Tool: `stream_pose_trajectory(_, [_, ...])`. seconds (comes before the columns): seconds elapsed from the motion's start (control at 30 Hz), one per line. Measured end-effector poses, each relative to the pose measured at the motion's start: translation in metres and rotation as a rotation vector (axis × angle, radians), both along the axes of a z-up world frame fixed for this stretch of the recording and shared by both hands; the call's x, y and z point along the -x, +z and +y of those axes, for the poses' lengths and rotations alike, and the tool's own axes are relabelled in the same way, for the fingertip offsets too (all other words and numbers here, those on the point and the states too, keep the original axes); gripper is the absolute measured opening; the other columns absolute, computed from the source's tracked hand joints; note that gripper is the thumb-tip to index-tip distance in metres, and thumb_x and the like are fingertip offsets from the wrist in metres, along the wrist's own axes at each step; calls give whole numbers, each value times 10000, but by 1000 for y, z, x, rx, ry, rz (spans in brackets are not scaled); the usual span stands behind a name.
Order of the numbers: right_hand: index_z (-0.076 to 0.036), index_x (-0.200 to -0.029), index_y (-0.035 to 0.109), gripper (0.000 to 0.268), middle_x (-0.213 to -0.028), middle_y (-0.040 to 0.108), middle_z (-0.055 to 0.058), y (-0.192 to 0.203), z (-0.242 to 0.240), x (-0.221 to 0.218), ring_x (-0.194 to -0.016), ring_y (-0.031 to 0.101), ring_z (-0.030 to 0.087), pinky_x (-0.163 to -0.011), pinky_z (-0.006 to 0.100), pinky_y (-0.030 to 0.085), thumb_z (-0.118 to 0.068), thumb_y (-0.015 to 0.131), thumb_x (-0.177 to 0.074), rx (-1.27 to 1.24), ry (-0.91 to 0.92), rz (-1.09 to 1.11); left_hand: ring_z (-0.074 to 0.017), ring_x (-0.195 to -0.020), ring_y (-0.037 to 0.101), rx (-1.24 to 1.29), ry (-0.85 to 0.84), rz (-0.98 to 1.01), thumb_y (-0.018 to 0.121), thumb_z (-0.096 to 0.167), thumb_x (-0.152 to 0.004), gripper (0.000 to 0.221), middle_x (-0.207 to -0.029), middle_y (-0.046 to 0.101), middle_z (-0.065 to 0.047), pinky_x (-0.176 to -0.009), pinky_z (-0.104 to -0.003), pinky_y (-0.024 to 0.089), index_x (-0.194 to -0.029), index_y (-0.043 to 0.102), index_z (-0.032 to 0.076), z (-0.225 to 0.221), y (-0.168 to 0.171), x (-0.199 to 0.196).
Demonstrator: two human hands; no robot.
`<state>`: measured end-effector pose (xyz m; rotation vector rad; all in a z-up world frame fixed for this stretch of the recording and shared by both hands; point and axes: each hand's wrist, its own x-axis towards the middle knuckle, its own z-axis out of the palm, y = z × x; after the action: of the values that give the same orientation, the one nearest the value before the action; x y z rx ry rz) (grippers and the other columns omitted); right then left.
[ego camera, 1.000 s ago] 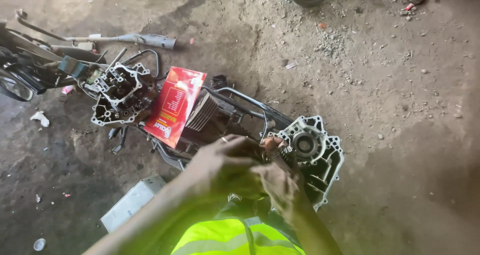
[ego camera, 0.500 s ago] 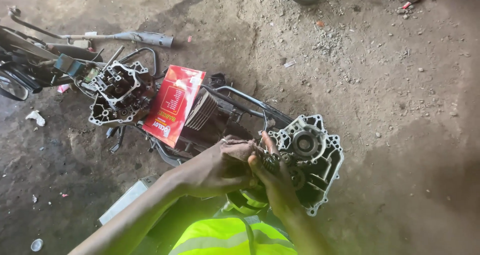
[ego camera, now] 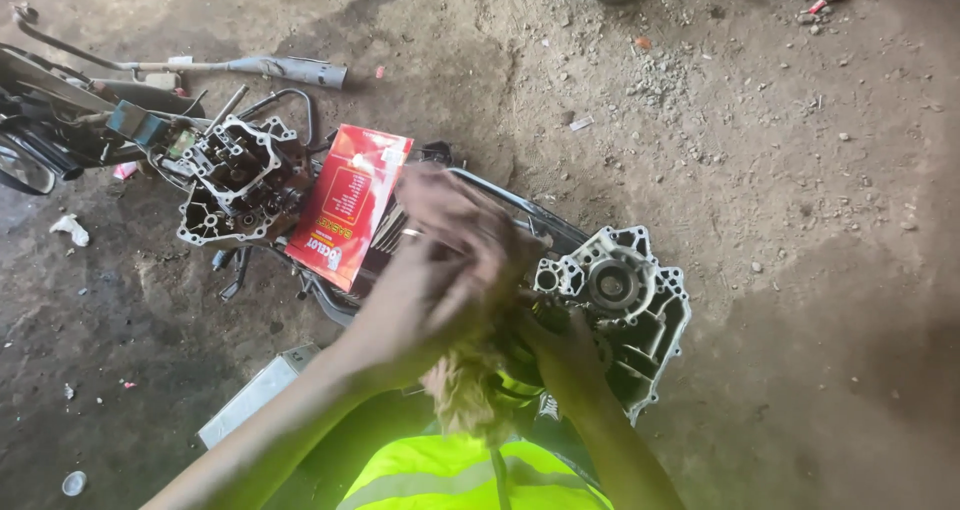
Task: Applying sealant to an engine casing and installing the crankshaft assembly during a motorcycle engine rebuild.
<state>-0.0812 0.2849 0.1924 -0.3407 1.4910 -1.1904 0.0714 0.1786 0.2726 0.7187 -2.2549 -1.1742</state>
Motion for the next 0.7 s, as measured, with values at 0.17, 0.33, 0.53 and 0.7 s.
stream_pose_trajectory(0.17, [-150, -1280, 631, 360, -1292, 684, 84, -37, 2, 11, -1209, 641, 230, -1027, 354, 516, -293, 449, -1005, 216, 275, 1041, -417, -711, 671, 237, -115, -21, 807, 263, -760, 304, -947, 637, -135, -635, -544, 579, -1017, 747, 110, 17, -57, 32])
stream_pose_trajectory(0.33, [-162, -1259, 653, 412, -1292, 673, 141, -56, 17, 36, -1226, 621, 296, -1043, 398, 513, -449, 494, -1010, 339, -21, 1788, -347, -694, 719, 139, -197, -127, 826, 332, -728, 220, -873, 687, -61, -613, -456, 593, -882, 793, 179, 4, -44, 32])
stream_pose_trajectory(0.53, [-175, -1233, 682, 522, -1291, 657, 208, -84, 32, 51, -1247, 593, 374, -1062, 451, 507, -632, 559, -1014, 517, -439, 2645, -323, -849, 738, -105, -523, 4, 803, 340, -820, 243, -976, 736, -44, -732, -457, 602, -1011, 791, 191, -36, -57, 37])
stream_pose_trajectory(0.7, [-181, -1216, 701, 612, -1291, 644, 253, -169, 40, 46, -1261, 572, 426, -1075, 486, 502, -752, 609, -1016, 646, -791, 3183, -203, -839, 769, -487, -756, 153, 738, 158, -915, 158, -1082, 748, -101, -638, -278, 669, -1039, 743, 59, -47, -68, 34])
